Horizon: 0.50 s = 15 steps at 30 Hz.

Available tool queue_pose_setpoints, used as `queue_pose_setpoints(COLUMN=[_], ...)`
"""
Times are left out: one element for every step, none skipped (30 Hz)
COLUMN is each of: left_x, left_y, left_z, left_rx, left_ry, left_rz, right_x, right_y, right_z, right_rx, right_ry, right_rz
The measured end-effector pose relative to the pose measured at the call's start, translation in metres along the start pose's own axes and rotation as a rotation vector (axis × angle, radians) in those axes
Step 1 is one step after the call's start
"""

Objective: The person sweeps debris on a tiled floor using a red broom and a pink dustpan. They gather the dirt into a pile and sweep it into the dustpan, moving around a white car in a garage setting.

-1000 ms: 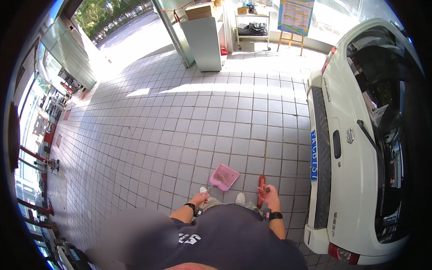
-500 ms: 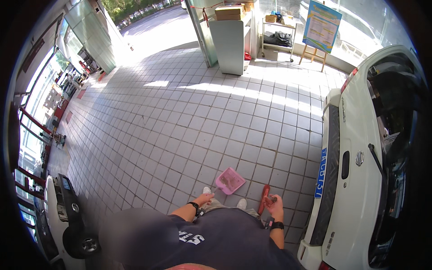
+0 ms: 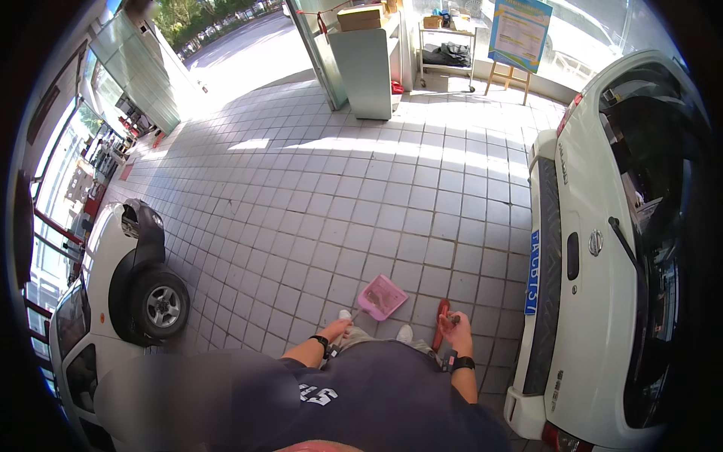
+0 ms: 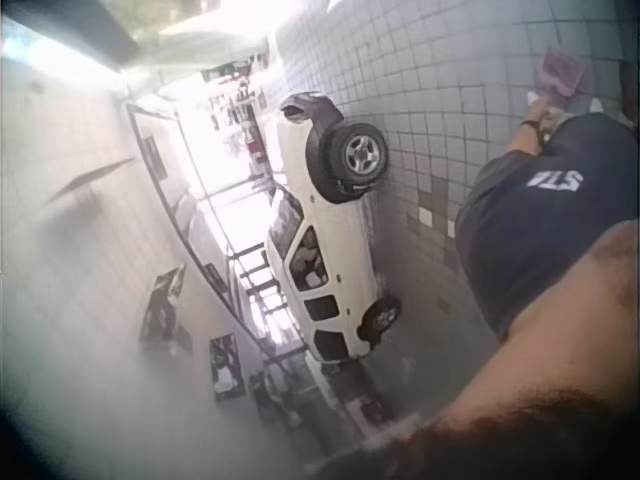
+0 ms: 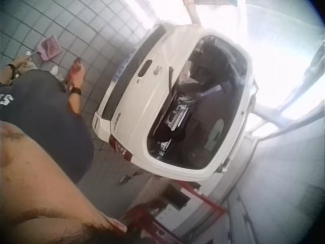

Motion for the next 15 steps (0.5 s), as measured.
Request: queue_pose_setpoints(left_x=[0.000, 0.000, 0.000, 0.001, 0.002, 0.003, 0.003, 0.004, 0.004, 0.004, 0.004, 0.004, 0.004, 0.002, 0.002], left_y=[0.003, 0.006, 0.008, 0.007, 0.005, 0.004, 0.005, 0.006, 0.007, 0.008, 0.010, 0.012, 0.006, 0.001, -0.005], left_z=[0.001, 0.003, 0.004, 0.003, 0.002, 0.001, 0.002, 0.004, 0.006, 0.007, 0.009, 0.011, 0.006, 0.002, -0.004], left_rx=[0.005, 0.010, 0.015, 0.019, 0.024, 0.029, 0.008, -0.013, -0.032, -0.022, -0.012, -0.001, 0.014, 0.029, 0.045], left_ry=[-0.023, -0.045, -0.068, -0.064, -0.059, -0.056, -0.050, -0.045, -0.040, -0.037, -0.034, -0.031, -0.029, -0.025, -0.022], left_rz=[-0.004, -0.006, -0.008, -0.016, -0.023, -0.029, -0.025, -0.021, -0.017, -0.012, -0.007, -0.003, 0.001, 0.004, 0.006], right_x=[0.002, 0.004, 0.007, 0.009, 0.011, 0.013, 0.012, 0.011, 0.010, 0.008, 0.007, 0.006, 0.008, 0.010, 0.010], right_y=[0.000, 0.001, 0.001, 0.003, 0.005, 0.008, 0.006, 0.004, 0.003, 0.001, -0.002, -0.006, 0.000, 0.005, 0.011], right_z=[-0.002, -0.004, -0.006, -0.006, -0.005, -0.005, -0.005, -0.004, -0.005, -0.005, -0.006, -0.006, -0.002, 0.000, 0.002], right_rx=[0.005, 0.011, 0.015, 0.020, 0.025, 0.028, 0.031, 0.035, 0.039, 0.044, 0.049, 0.052, 0.060, 0.069, 0.072], right_ry=[-0.007, -0.013, -0.009, -0.001, 0.007, 0.004, -0.001, -0.006, -0.008, -0.010, -0.013, -0.009, 0.008, 0.022, 0.017], right_rz=[0.006, 0.012, 0.023, 0.028, 0.032, 0.035, 0.042, 0.048, 0.044, 0.039, 0.035, 0.040, 0.038, 0.036, 0.023])
Point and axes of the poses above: each hand's wrist, its own x-axis away from the middle knuckle, its own y-axis out of the palm, z = x × y, the point moved 5 cm from there along -x, towards the middle knuckle, and after that the axes turned 1 degree about -x, right-handed, at the moved point
